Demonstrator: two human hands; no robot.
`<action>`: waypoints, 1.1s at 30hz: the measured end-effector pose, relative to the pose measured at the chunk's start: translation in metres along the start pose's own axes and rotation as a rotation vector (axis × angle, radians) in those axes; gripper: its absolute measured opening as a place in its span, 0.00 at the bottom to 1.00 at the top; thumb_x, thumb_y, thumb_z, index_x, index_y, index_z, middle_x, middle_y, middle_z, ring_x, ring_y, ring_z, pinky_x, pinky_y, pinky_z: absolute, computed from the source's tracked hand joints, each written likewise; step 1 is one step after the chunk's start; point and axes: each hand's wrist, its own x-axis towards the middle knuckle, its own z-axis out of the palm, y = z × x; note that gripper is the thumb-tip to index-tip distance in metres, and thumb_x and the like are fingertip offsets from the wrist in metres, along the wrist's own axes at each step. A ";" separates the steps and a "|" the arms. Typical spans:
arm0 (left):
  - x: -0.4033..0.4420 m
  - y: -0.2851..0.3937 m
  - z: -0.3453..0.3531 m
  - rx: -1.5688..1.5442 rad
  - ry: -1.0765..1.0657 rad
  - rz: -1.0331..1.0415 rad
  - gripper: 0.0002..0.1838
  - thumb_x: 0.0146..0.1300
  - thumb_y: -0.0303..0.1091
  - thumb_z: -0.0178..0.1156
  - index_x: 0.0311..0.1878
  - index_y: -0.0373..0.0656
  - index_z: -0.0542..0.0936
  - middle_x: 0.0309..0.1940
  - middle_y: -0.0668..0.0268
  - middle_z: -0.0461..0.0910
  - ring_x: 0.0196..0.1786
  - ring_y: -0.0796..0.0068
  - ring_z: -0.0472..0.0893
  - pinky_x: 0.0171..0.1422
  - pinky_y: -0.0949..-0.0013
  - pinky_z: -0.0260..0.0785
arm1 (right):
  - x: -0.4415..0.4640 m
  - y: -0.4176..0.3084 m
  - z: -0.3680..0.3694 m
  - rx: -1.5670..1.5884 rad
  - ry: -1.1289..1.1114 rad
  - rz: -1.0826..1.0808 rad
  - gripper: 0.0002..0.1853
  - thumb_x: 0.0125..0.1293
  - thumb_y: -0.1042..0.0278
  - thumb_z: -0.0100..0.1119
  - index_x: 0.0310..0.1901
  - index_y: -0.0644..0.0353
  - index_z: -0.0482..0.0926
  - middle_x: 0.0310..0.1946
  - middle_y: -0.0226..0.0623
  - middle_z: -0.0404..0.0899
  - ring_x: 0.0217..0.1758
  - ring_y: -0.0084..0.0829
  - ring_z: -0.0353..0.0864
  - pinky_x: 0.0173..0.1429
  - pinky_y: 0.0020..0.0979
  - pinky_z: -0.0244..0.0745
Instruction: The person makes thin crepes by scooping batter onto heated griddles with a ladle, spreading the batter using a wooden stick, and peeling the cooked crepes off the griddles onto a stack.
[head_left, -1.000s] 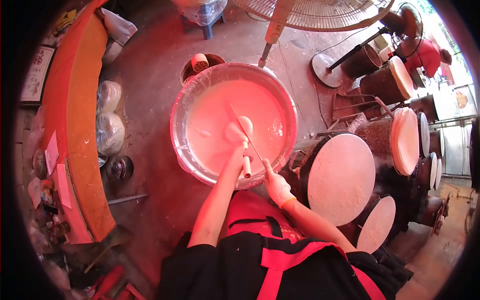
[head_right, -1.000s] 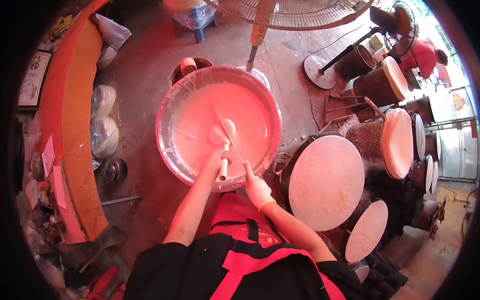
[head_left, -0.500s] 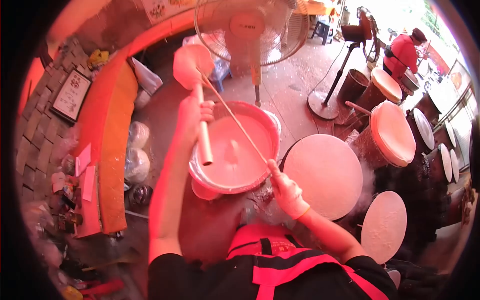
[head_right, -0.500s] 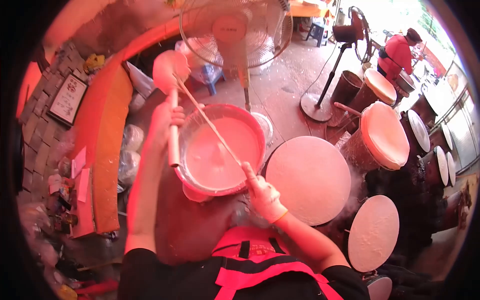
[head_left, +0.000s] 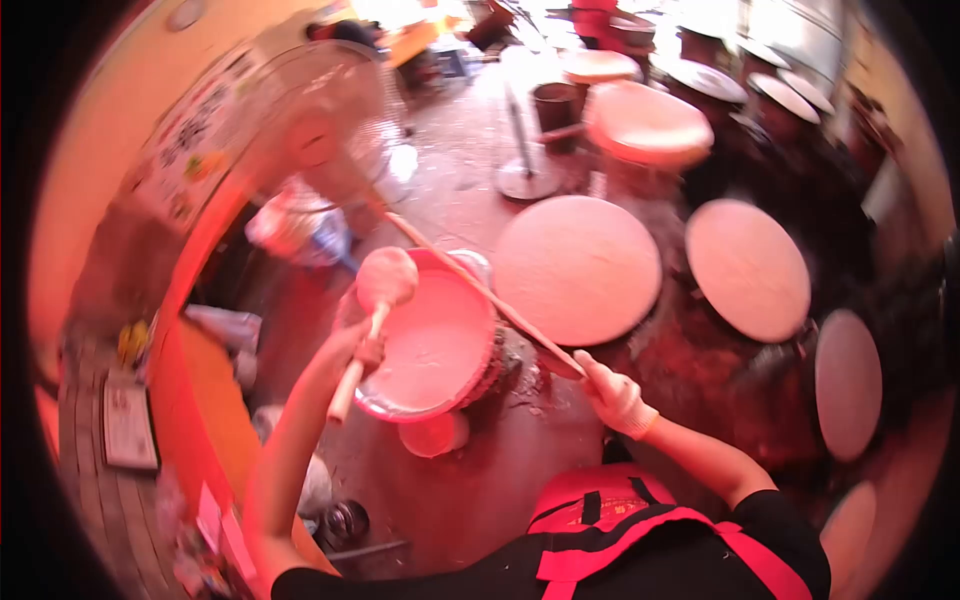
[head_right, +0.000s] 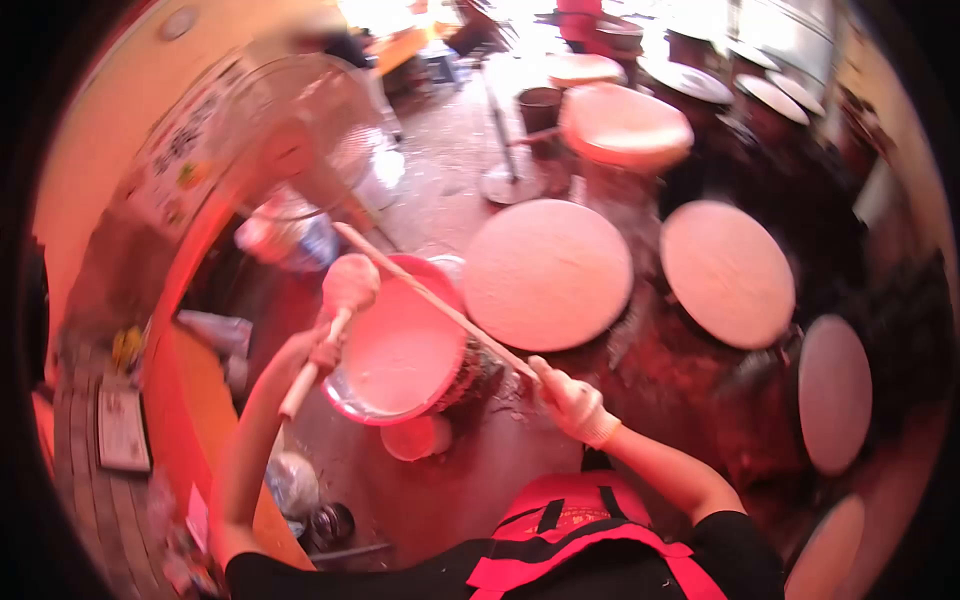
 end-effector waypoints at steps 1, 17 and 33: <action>0.005 -0.021 0.013 0.013 0.032 -0.074 0.15 0.76 0.41 0.45 0.45 0.35 0.65 0.25 0.70 0.64 0.17 0.88 0.61 0.14 0.85 0.54 | -0.041 0.000 -0.015 -0.010 -0.013 0.122 0.31 0.63 0.79 0.53 0.70 0.63 0.62 0.39 0.50 0.81 0.36 0.44 0.84 0.40 0.38 0.79; 0.057 -0.432 0.513 1.903 -1.186 0.358 0.16 0.61 0.27 0.60 0.51 0.36 0.72 0.29 0.66 0.74 0.25 0.80 0.75 0.25 0.75 0.68 | -0.336 -0.123 -0.305 -0.831 0.724 0.623 0.24 0.70 0.71 0.52 0.68 0.51 0.68 0.32 0.44 0.78 0.32 0.44 0.80 0.35 0.36 0.75; 0.231 -0.783 0.568 1.619 -1.050 0.549 0.13 0.51 0.22 0.61 0.40 0.35 0.70 0.22 0.59 0.76 0.21 0.68 0.78 0.22 0.65 0.68 | -0.499 0.049 -0.273 -0.161 1.578 0.969 0.27 0.73 0.57 0.52 0.71 0.44 0.63 0.49 0.37 0.81 0.52 0.39 0.80 0.54 0.41 0.72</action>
